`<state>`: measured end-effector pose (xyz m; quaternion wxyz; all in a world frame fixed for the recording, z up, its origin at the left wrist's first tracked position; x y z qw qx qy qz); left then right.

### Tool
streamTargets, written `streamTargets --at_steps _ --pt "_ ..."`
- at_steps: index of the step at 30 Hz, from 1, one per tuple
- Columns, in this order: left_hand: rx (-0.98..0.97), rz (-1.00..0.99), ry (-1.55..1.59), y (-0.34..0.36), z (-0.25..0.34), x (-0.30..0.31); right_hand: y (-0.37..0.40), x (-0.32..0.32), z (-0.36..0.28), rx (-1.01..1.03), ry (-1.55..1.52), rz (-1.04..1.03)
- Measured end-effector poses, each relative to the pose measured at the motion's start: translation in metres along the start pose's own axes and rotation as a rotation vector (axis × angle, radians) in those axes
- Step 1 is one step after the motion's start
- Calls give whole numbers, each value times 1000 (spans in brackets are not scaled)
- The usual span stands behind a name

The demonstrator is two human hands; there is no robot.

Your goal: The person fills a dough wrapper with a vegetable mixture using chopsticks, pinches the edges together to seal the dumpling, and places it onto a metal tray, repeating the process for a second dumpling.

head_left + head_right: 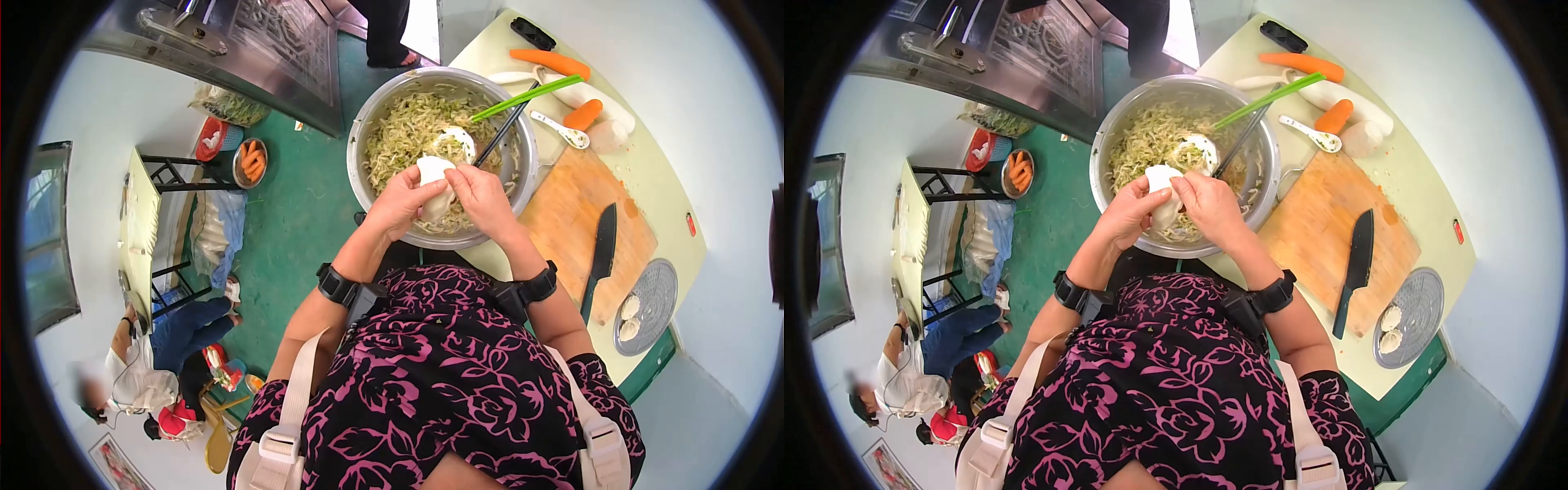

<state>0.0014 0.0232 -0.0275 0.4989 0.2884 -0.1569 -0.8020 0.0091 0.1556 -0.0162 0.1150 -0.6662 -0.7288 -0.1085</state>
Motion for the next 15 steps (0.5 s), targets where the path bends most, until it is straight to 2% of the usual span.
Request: streamTargets --at_steps 3,6,9,12,15 --pt "12 -8 107 1 0 -1 -1 1 -2 2 54 25" --pt "31 -23 227 0 0 -1 1 4 0 -143 -182 55" --pt "28 11 303 -2 -1 1 3 9 -5 -106 -46 95" --pt "26 9 340 -3 -4 1 4 -2 -2 -36 -113 29" --pt "36 -16 365 -5 -8 1 3 -5 1 24 -26 71"
Point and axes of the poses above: each hand's wrist, its own y-axis away from the middle knuckle, its own x-axis out of the back of the hand, z = x × y, the point moved 4 cm from there along -y, towards the middle knuckle, and after that the axes turned 8 degrees about -y, right-handed, at the moved point
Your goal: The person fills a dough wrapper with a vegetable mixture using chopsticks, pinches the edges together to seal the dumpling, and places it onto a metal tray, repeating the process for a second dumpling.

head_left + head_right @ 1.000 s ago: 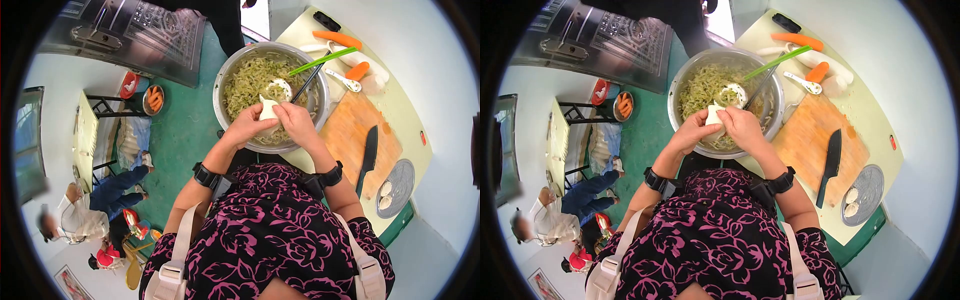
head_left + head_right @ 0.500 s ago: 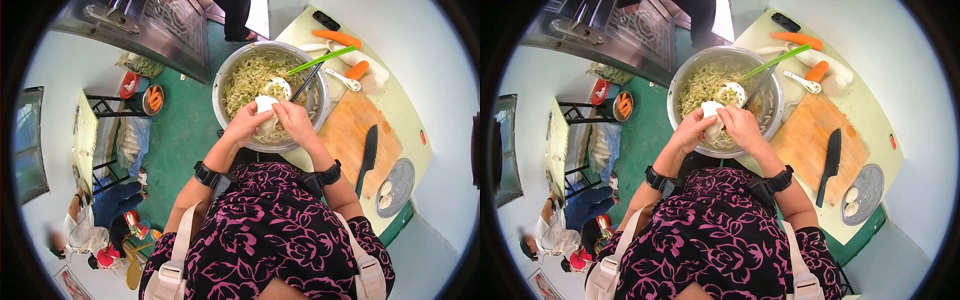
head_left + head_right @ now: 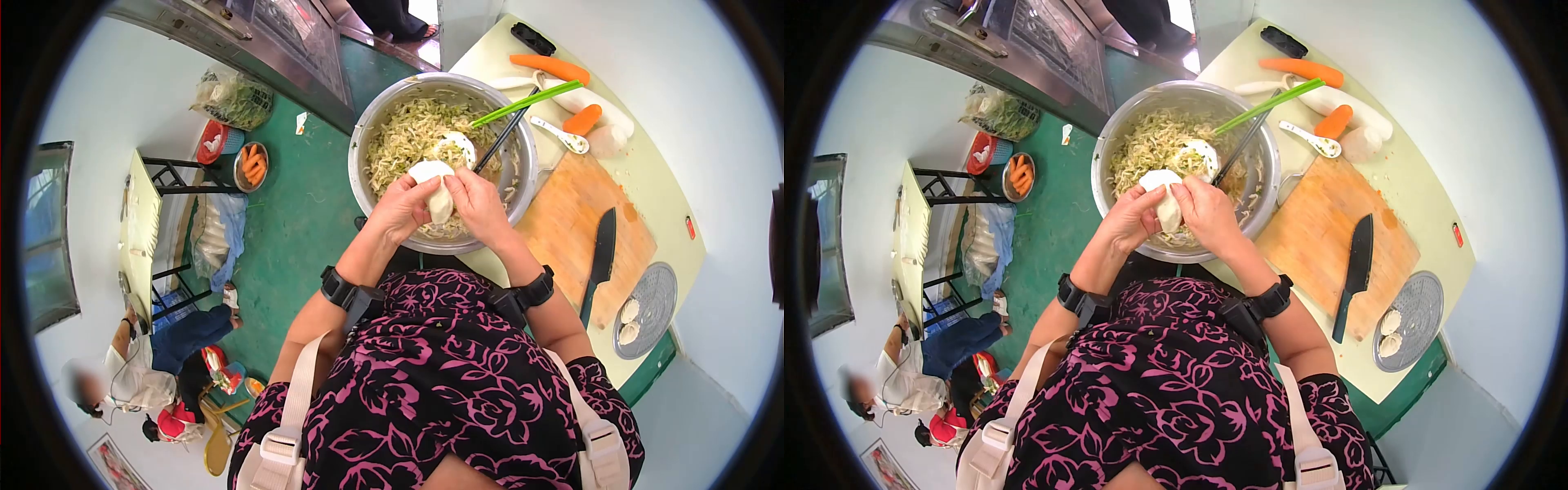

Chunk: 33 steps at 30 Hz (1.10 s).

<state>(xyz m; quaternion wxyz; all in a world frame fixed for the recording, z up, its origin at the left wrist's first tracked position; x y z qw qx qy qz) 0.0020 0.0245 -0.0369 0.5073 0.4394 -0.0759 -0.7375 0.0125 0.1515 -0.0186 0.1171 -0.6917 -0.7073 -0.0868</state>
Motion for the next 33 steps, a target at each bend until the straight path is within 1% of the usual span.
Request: streamTargets --at_steps 3,6,9,12,15,18,20,21,23,27,30,33 --pt "6 -4 39 1 -1 0 1 2 -2 -4 3 11" --pt "-11 11 47 3 2 -4 2 5 1 -161 -168 38" --pt "2 49 70 2 4 -4 3 11 5 -151 -49 69" --pt "9 87 95 -2 1 -1 5 3 1 -83 -50 -28" --pt "18 88 131 -4 -2 3 4 -1 -1 -11 39 -19" --pt "34 31 160 0 -1 -1 3 0 0 -23 -19 39" --pt "31 -20 147 1 -2 -2 4 1 1 -56 -116 42" --pt "16 5 118 1 -2 -2 4 2 1 -72 -164 43" --pt "-14 54 61 2 -2 -1 5 7 5 -99 -139 55" --pt "-12 34 40 0 -4 -1 2 10 3 -88 -33 102" --pt "9 40 23 1 -7 -2 -1 2 2 -37 38 -24" --pt "17 15 29 -1 -1 -5 -2 4 1 -58 5 -22"
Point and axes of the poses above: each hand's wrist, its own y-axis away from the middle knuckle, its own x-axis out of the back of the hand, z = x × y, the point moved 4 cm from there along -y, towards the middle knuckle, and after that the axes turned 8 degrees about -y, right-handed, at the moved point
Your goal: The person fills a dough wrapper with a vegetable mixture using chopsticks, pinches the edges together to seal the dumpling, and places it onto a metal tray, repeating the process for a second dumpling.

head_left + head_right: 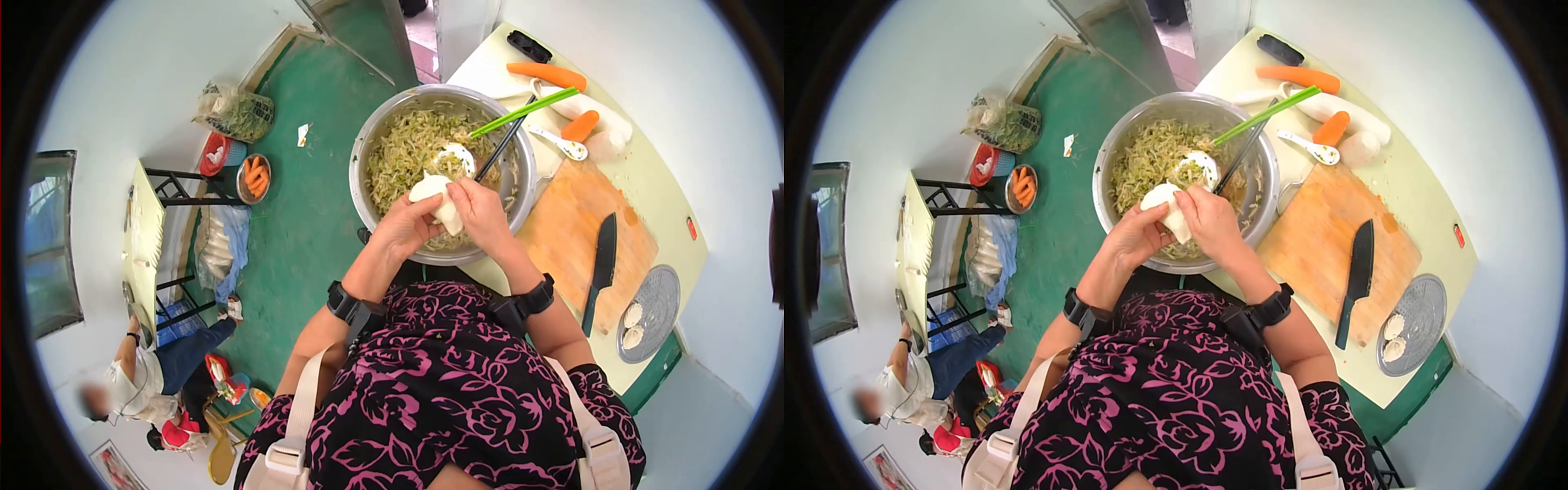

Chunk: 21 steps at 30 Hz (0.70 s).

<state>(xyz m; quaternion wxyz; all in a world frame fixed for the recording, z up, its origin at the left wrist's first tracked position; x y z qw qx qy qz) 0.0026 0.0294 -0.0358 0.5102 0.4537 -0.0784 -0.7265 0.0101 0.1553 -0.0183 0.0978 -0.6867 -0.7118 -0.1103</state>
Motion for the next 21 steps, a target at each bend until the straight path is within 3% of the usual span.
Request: streamTargets --at_steps 3,6,9,12,15,18,21 --pt "-44 -16 33 1 1 3 4 3 0 -14 -179 137" --pt "-82 73 51 2 9 2 7 12 1 -112 -102 141" --pt "-127 77 48 0 8 3 13 0 11 -179 -197 -27" --pt "-107 95 65 -1 5 2 10 -1 7 -61 -97 61" --pt "-81 84 109 2 4 2 8 2 8 -86 -101 83" --pt "-82 84 72 2 3 3 12 0 16 -275 -372 67" --pt "-96 93 87 2 4 1 11 5 20 -194 -168 112"
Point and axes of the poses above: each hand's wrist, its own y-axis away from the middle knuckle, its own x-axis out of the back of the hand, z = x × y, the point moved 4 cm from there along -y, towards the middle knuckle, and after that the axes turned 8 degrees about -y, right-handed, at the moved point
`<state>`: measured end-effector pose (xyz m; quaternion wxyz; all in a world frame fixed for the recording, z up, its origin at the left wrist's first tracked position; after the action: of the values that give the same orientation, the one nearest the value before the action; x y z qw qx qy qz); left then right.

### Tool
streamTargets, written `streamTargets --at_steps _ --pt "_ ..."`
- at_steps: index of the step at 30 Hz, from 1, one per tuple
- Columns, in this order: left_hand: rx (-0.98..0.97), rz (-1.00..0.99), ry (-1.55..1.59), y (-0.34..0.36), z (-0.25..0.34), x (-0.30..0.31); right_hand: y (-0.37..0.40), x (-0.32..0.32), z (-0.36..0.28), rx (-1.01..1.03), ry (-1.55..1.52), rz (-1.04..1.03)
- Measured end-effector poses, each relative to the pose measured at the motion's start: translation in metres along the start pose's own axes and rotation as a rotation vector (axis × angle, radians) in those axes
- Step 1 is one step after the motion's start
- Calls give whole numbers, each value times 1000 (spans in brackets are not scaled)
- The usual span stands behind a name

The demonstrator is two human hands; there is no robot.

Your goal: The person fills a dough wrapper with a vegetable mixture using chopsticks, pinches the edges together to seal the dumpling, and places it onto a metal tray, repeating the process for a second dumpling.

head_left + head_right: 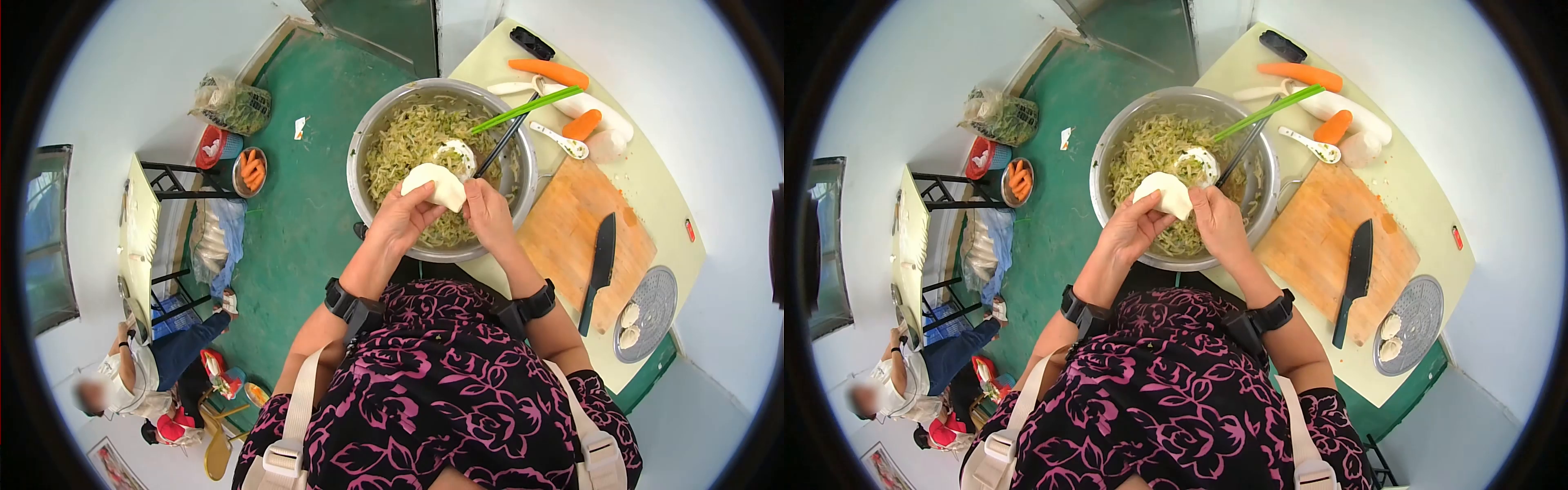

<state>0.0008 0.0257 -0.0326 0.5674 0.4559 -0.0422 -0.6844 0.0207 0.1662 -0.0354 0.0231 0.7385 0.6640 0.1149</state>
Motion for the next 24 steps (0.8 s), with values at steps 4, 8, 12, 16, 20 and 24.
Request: streamTargets --at_steps 4,8,12,16,20,24 --pt "-35 18 -37 -4 -3 5 5 -9 2 -249 -258 -208" --pt "-73 8 -27 -5 -2 6 6 -16 7 -244 -312 -170" --pt "-56 38 14 -1 0 8 7 -13 3 -304 -418 -223" --pt "-73 50 23 0 1 10 9 -7 -7 -272 -333 -193" --pt "-98 22 14 -2 -1 10 7 -16 3 -200 -348 -206" --pt "-49 -15 -36 6 3 4 3 -12 -1 -138 -386 -144"
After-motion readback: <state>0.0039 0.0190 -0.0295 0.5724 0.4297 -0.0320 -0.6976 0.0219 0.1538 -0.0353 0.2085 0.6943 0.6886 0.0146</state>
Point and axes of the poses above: each hand's wrist, its own y-axis away from the middle knuckle, its own x-axis out of the back of the hand, z = x × y, the point moved 4 cm from there along -y, towards the middle knuckle, and after that the axes turned 8 degrees about -y, right-handed, at the moved point
